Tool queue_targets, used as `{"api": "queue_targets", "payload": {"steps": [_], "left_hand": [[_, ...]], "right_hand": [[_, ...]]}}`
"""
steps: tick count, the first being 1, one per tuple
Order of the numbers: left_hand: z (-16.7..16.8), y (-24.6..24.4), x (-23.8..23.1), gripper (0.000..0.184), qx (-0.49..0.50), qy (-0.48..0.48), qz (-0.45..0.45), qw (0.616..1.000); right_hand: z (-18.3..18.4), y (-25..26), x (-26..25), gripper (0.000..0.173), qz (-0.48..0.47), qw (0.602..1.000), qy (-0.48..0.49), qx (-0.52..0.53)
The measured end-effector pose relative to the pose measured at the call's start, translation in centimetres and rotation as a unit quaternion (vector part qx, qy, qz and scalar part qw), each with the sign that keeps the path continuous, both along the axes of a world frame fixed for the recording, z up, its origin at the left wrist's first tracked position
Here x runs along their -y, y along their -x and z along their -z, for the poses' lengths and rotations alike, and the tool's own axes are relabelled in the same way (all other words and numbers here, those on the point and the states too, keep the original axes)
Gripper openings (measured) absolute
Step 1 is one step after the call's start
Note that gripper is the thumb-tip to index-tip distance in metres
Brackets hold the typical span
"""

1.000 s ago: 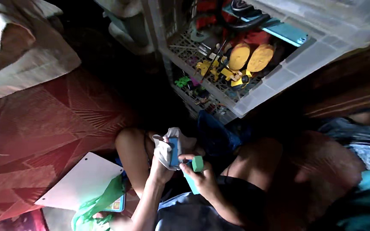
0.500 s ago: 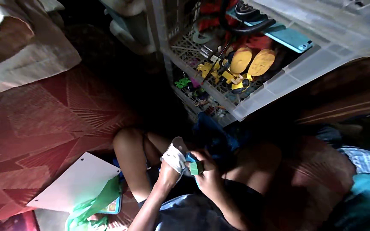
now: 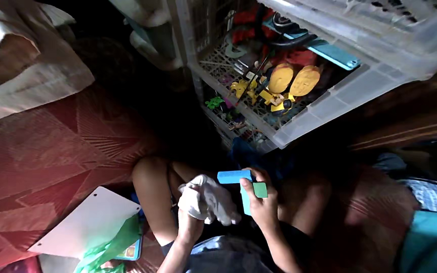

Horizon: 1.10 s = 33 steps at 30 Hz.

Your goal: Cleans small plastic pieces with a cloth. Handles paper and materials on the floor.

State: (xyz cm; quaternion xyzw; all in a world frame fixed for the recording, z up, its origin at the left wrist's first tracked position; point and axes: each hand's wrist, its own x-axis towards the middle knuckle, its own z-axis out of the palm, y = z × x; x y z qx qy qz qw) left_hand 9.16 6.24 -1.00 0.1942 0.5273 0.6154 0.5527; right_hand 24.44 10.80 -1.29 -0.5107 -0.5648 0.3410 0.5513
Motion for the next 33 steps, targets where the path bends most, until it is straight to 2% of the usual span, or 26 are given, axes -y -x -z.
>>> {"api": "queue_targets", "payload": {"steps": [2,5,6,8,9,10,12,14,16,18,23,25,26,27,28,29,30,31,32,33], "left_hand": [[-0.5,0.1,0.6,0.023,-0.130,-0.040,0.051,0.989],[-1.9,0.6,0.8,0.036,-0.332,-0.069,0.221,0.915],[-2.1,0.6,0.6,0.036,-0.391,-0.065,0.244,0.885],[-2.3,0.9,0.0,0.033,-0.532,-0.069,0.236,0.810],[-2.3,1.3,-0.3,0.032,-0.566,-0.069,0.235,0.787],[-2.4,1.8,-0.5,0.032,-0.555,-0.049,0.249,0.792],[-3.4,2.6,-0.8,0.035,-0.441,-0.011,0.293,0.848],[-4.4,3.6,-0.5,0.038,-0.315,-0.019,0.319,0.894],[-5.2,4.0,0.5,0.031,-0.183,0.018,0.300,0.936],[-5.5,4.4,1.6,0.022,-0.058,0.072,0.259,0.961],[-3.6,7.8,4.3,0.032,0.158,0.125,0.295,0.934],[-2.8,7.9,4.4,0.041,0.264,0.069,0.301,0.914],[-2.5,8.1,4.5,0.044,0.248,0.038,0.302,0.920],[-2.8,8.6,4.8,0.040,0.156,0.046,0.272,0.948],[-3.7,9.0,5.0,0.033,0.007,0.096,0.233,0.968],[-4.7,10.0,5.3,0.027,-0.148,0.151,0.233,0.949],[-5.8,11.2,5.2,0.024,-0.292,0.218,0.279,0.888],[-6.4,12.4,4.9,0.024,-0.399,0.263,0.340,0.810],[-6.9,13.3,4.4,0.027,-0.449,0.292,0.391,0.748],[-7.5,13.8,4.1,0.031,-0.481,0.305,0.418,0.708]], "right_hand": [[-0.2,-0.3,0.8,0.027,-0.065,0.997,0.035,0.029],[-0.4,1.0,1.9,0.027,-0.133,0.989,0.023,0.065],[-0.3,1.5,2.1,0.026,-0.137,0.988,0.018,0.062],[-0.4,2.2,2.3,0.023,-0.149,0.987,0.036,0.049],[-0.4,2.4,2.4,0.022,-0.157,0.985,0.051,0.041],[-0.5,2.6,2.5,0.024,-0.162,0.984,0.063,0.036],[-0.9,2.8,2.5,0.026,-0.180,0.980,0.078,0.016],[-1.4,2.6,2.6,0.027,-0.208,0.976,0.067,-0.002],[-1.9,2.5,2.8,0.027,-0.222,0.975,0.027,-0.005],[-2.2,2.6,2.8,0.027,-0.246,0.969,-0.006,-0.005],[-1.8,3.9,3.0,0.026,-0.292,0.953,-0.074,-0.043],[-1.2,4.2,2.7,0.025,-0.280,0.954,-0.086,-0.063],[-0.9,4.2,2.4,0.024,-0.260,0.960,-0.073,-0.076],[-0.5,3.9,1.9,0.024,-0.234,0.967,-0.046,-0.089],[-0.2,3.3,1.4,0.026,-0.210,0.972,-0.004,-0.105],[-0.1,2.6,0.8,0.029,-0.191,0.971,0.059,-0.129],[0.0,1.9,0.3,0.029,-0.173,0.961,0.139,-0.164],[0.0,1.3,-0.1,0.026,-0.153,0.941,0.222,-0.206],[-0.2,0.9,-0.4,0.022,-0.139,0.914,0.289,-0.249],[-0.4,0.6,-0.5,0.018,-0.129,0.886,0.339,-0.288]]}}
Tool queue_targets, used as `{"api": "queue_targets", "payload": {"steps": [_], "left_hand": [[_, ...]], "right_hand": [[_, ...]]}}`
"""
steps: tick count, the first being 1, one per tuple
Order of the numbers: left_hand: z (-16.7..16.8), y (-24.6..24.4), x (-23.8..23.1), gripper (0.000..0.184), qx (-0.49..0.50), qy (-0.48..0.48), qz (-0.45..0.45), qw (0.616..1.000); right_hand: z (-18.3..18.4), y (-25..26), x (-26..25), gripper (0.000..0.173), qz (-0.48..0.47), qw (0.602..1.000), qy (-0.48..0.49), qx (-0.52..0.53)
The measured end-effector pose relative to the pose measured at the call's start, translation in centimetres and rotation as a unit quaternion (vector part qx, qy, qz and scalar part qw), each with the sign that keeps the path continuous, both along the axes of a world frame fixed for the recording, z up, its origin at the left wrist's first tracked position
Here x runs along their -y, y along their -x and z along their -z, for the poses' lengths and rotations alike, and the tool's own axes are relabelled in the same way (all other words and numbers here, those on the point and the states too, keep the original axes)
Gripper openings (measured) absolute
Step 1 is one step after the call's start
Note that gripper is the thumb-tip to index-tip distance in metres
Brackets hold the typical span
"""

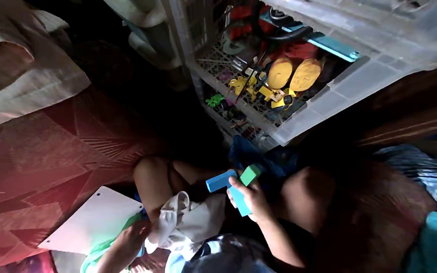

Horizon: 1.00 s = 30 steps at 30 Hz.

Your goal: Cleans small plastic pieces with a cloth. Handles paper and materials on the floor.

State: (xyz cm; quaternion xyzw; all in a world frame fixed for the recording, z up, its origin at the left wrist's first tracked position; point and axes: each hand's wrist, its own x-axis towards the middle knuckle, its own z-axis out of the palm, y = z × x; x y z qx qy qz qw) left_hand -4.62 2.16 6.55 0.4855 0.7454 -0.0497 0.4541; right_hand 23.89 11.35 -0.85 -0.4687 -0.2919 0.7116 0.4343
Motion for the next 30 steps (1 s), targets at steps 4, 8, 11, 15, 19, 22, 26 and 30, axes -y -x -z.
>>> {"api": "queue_targets", "payload": {"steps": [4,8,11,15,19,22,26,30], "left_hand": [[-2.3,-0.8,-0.5,0.030,-0.125,-0.130,0.009,0.983],[-1.8,-4.6,-1.7,0.040,-0.077,-0.406,0.058,0.909],[0.3,-8.3,-1.7,0.061,-0.004,-0.444,0.125,0.887],[2.0,-10.0,-0.2,0.043,-0.014,-0.464,0.096,0.880],[1.9,-7.2,3.7,0.031,0.044,-0.407,-0.042,0.911],[1.9,-2.7,7.6,0.029,0.057,-0.363,-0.227,0.902],[1.5,1.9,11.2,0.028,-0.037,-0.303,-0.383,0.872],[1.3,4.6,13.1,0.030,-0.123,-0.370,-0.341,0.856]], "right_hand": [[-0.5,0.2,-0.1,0.016,0.005,0.992,0.104,-0.064],[-0.9,1.5,0.8,0.014,-0.055,0.991,0.108,-0.058],[-1.7,2.7,2.0,0.015,-0.114,0.988,0.083,-0.067],[-2.7,3.9,3.3,0.018,-0.154,0.988,0.014,-0.021],[-0.8,3.9,3.4,0.031,-0.196,0.976,-0.094,-0.034],[-0.4,3.5,2.7,0.033,-0.195,0.979,-0.016,-0.056],[0.1,2.6,1.9,0.032,-0.173,0.984,-0.002,-0.041],[0.1,2.1,1.6,0.032,-0.145,0.988,0.000,-0.045]]}}
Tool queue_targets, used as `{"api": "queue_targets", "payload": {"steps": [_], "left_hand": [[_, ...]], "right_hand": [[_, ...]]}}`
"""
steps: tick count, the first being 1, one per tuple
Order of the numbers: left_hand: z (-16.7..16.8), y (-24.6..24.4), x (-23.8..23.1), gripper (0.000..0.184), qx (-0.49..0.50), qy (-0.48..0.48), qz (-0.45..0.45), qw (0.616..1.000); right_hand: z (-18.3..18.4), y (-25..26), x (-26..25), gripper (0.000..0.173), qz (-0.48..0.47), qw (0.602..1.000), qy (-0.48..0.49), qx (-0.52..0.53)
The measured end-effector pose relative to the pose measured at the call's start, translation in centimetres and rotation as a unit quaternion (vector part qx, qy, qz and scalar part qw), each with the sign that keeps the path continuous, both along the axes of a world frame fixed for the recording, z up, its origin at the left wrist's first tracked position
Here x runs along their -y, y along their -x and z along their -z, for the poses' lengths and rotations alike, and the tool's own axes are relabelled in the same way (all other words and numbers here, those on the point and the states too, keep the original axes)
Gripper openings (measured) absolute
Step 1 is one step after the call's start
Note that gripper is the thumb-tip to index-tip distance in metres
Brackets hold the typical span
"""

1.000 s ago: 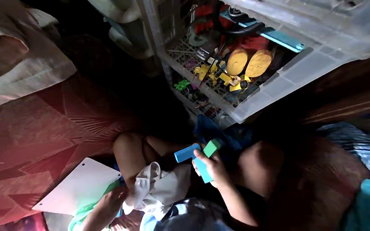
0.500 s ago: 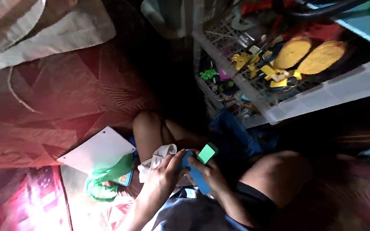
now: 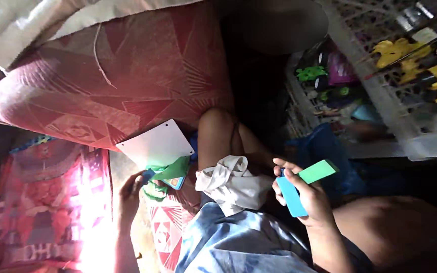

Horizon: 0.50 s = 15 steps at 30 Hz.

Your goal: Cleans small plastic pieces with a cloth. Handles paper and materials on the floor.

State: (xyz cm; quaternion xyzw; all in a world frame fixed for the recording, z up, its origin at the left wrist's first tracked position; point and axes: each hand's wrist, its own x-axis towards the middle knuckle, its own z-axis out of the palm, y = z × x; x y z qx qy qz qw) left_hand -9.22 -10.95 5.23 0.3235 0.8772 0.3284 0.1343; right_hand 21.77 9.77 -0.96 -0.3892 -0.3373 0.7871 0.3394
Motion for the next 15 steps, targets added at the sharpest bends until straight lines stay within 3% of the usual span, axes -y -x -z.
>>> {"api": "queue_targets", "payload": {"steps": [3,6,10,15], "left_hand": [[0.3,0.8,-1.2,0.030,-0.038,-0.033,-0.009,0.999],[2.4,1.5,-2.7,0.032,0.021,0.062,-0.010,0.998],[8.3,0.9,-2.1,0.035,0.197,0.169,-0.052,0.964],[9.8,0.5,-0.7,0.038,0.230,0.284,-0.074,0.928]], "right_hand": [[0.0,-0.2,0.0,0.031,0.004,1.000,0.000,0.004],[0.1,0.0,-0.1,0.031,0.007,1.000,0.004,-0.002],[-0.1,-0.2,0.0,0.032,0.015,1.000,0.007,0.009],[-0.5,0.1,-0.5,0.031,0.006,1.000,0.003,0.011]]}}
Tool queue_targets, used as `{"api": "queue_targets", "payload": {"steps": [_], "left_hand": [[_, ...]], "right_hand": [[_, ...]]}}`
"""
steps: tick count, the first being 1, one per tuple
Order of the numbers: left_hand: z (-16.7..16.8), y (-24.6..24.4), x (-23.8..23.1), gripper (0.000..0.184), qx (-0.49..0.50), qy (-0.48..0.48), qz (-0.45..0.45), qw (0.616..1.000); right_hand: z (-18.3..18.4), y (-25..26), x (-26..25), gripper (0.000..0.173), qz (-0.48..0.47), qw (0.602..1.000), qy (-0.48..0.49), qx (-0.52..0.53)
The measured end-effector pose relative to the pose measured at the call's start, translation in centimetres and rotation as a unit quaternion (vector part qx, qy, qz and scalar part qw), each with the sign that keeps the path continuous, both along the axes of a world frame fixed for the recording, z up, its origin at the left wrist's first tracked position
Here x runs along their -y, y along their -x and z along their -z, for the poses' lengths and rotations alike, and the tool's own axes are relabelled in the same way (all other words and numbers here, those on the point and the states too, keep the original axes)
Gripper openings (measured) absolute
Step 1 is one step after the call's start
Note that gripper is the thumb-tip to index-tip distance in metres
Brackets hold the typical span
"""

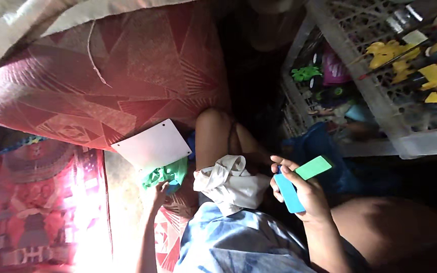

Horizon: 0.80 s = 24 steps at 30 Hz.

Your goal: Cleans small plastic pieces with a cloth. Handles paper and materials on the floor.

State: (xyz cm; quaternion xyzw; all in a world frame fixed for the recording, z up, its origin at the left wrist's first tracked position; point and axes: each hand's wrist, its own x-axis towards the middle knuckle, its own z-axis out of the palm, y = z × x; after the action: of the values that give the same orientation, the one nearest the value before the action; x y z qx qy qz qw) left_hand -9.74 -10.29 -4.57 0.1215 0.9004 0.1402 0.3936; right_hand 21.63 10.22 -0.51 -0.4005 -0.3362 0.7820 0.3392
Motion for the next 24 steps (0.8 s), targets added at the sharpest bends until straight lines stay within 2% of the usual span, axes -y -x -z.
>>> {"api": "queue_targets", "payload": {"steps": [2,4,6,7,8,10,12,14,17,20,22,24], "left_hand": [[-0.7,0.5,0.4,0.037,0.023,0.032,0.023,0.999],[-2.0,0.4,0.6,0.036,0.022,-0.007,0.007,1.000],[-2.5,0.3,1.3,0.034,-0.041,-0.137,-0.041,0.989],[-2.3,0.5,1.7,0.032,-0.093,-0.215,-0.065,0.970],[-2.0,0.8,2.0,0.032,-0.146,-0.278,-0.082,0.946],[-1.6,1.7,2.1,0.035,-0.211,-0.340,-0.096,0.911],[-0.9,2.3,2.3,0.037,-0.215,-0.343,-0.108,0.908],[-0.3,2.0,2.1,0.035,-0.168,-0.326,-0.141,0.919],[0.2,0.5,1.7,0.035,-0.105,-0.303,-0.196,0.927],[-0.2,-0.1,1.4,0.036,-0.063,-0.264,-0.235,0.933],[-0.1,0.1,1.4,0.036,-0.045,-0.238,-0.259,0.935],[0.2,0.7,1.3,0.034,-0.023,-0.214,-0.287,0.934]], "right_hand": [[-0.7,1.4,-0.8,0.032,-0.037,0.999,-0.011,0.003],[-2.0,4.5,-1.7,0.032,-0.097,0.995,-0.021,0.021],[-3.1,9.2,-2.6,0.037,-0.194,0.979,-0.033,0.053],[-3.2,12.1,-3.0,0.037,-0.245,0.965,-0.049,0.084],[-3.1,15.0,-3.2,0.038,-0.295,0.943,-0.076,0.130],[-2.6,20.5,-3.5,0.043,-0.373,0.891,-0.140,0.220],[-2.8,24.4,-3.2,0.043,-0.432,0.828,-0.188,0.304],[-2.2,26.9,-2.5,0.044,-0.458,0.791,-0.204,0.352],[-0.7,27.9,-1.6,0.042,-0.439,0.783,-0.263,0.354],[-1.8,24.7,-1.2,0.035,-0.363,0.805,-0.370,0.288],[-3.4,20.5,-2.0,0.030,-0.261,0.817,-0.455,0.240],[-3.2,15.6,-3.7,0.024,-0.127,0.834,-0.509,0.171]]}}
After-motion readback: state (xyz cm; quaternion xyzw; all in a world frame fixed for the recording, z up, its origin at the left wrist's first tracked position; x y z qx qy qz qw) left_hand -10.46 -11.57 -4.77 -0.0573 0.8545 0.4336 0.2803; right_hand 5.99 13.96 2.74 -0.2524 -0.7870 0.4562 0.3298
